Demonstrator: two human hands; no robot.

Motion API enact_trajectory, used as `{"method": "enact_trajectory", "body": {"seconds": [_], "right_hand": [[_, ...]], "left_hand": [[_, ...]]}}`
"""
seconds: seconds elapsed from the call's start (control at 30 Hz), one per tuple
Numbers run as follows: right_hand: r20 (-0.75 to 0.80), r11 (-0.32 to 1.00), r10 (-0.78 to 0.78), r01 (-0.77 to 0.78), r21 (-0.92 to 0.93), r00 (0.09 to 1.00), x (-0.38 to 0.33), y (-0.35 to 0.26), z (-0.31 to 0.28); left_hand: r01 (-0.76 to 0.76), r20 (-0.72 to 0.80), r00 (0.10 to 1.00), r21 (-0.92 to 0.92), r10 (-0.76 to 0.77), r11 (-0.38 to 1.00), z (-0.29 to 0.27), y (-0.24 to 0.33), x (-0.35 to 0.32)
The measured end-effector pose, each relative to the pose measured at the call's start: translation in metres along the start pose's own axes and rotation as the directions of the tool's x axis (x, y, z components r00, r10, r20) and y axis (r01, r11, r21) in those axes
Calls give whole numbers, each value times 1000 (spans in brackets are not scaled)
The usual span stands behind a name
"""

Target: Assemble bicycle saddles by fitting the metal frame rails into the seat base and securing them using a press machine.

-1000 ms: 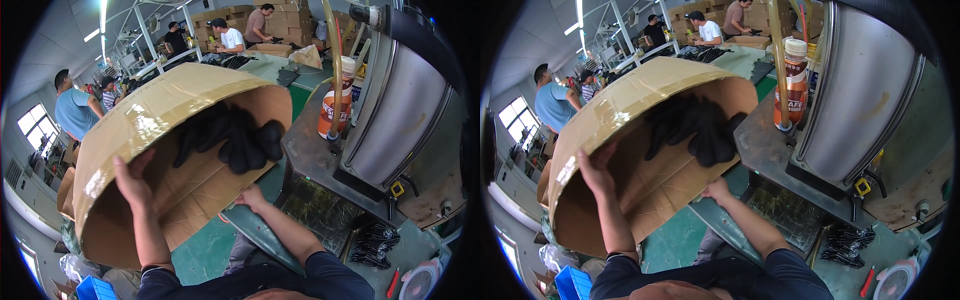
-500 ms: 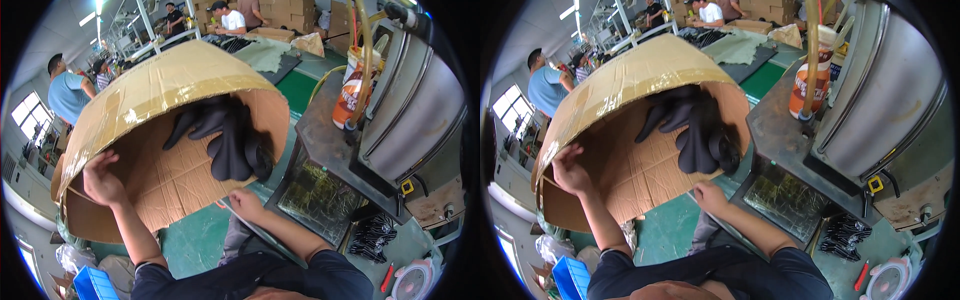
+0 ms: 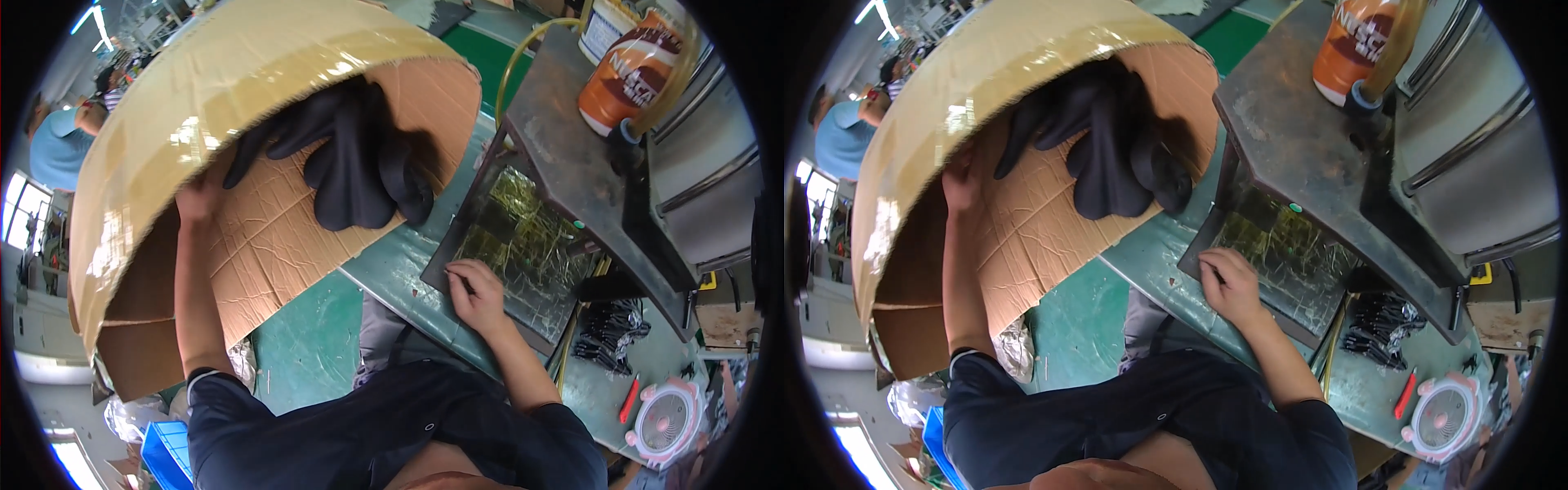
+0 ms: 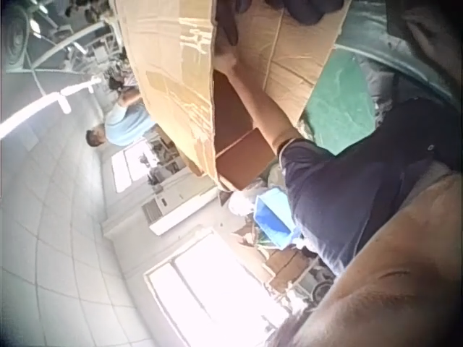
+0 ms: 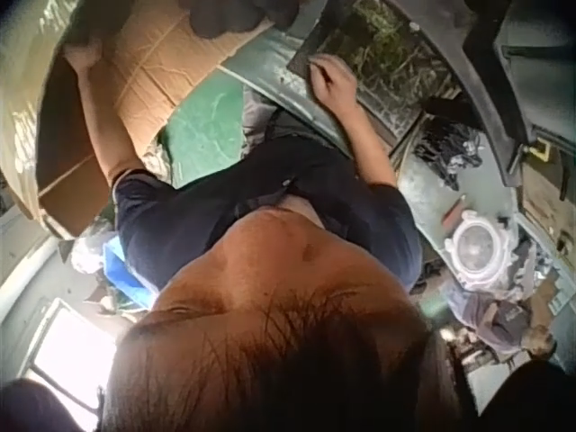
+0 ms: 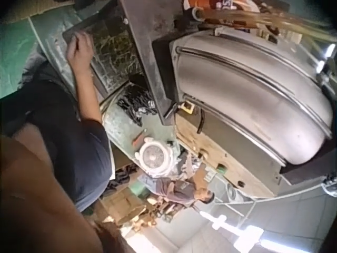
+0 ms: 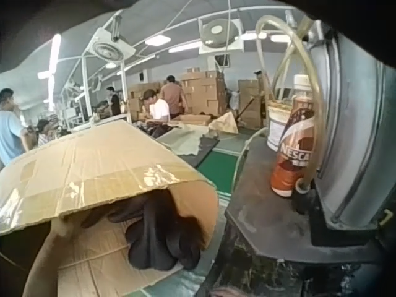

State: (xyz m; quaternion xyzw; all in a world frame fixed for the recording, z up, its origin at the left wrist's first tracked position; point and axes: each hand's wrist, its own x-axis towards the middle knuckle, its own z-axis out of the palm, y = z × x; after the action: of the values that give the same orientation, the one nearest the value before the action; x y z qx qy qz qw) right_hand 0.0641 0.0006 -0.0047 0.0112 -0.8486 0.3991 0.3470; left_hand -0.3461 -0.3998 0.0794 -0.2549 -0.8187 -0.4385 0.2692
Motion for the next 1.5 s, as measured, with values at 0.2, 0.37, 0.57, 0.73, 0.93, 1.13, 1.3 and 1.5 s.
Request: {"method": "enact_trajectory", "body": {"seconds": [0.2, 0.37, 0.57, 0.73, 0.93, 1.13, 1.3, 1.5], "right_hand": [[-58, 973, 52, -64, -223, 997, -41, -1, -20], [-36, 924, 48, -58, -377, 998, -36, 8, -18], [-48, 877, 32, -51, -478, 998, -38, 5, -21], [-10, 871, 79, -74, -486, 997, -40, 6, -19], [124, 788, 106, -7, -616, 987, -36, 3, -22], [106, 846, 54, 11, -534, 993, -40, 8, -20], [-2, 888, 33, -30, -458, 999, -40, 6, -12], [-27, 951, -18, 9, -309, 999, -26, -7, -13]], "left_hand": [[60, 286, 920, 572, -268, 818, 35, -82, 101], [-39, 354, 929, 374, -104, 927, 209, -65, 144], [-223, 349, 919, 82, 181, 971, 369, 27, 222], [-300, 306, 901, -70, 307, 951, 442, 77, 247], [-275, 219, 933, -75, 285, 958, 441, 52, 252], [-215, 97, 972, 22, 212, 976, 363, 13, 235], [-132, 4, 991, 133, 133, 982, 273, -35, 188], [-19, -61, 997, 298, 39, 954, 130, -142, 74]]}}
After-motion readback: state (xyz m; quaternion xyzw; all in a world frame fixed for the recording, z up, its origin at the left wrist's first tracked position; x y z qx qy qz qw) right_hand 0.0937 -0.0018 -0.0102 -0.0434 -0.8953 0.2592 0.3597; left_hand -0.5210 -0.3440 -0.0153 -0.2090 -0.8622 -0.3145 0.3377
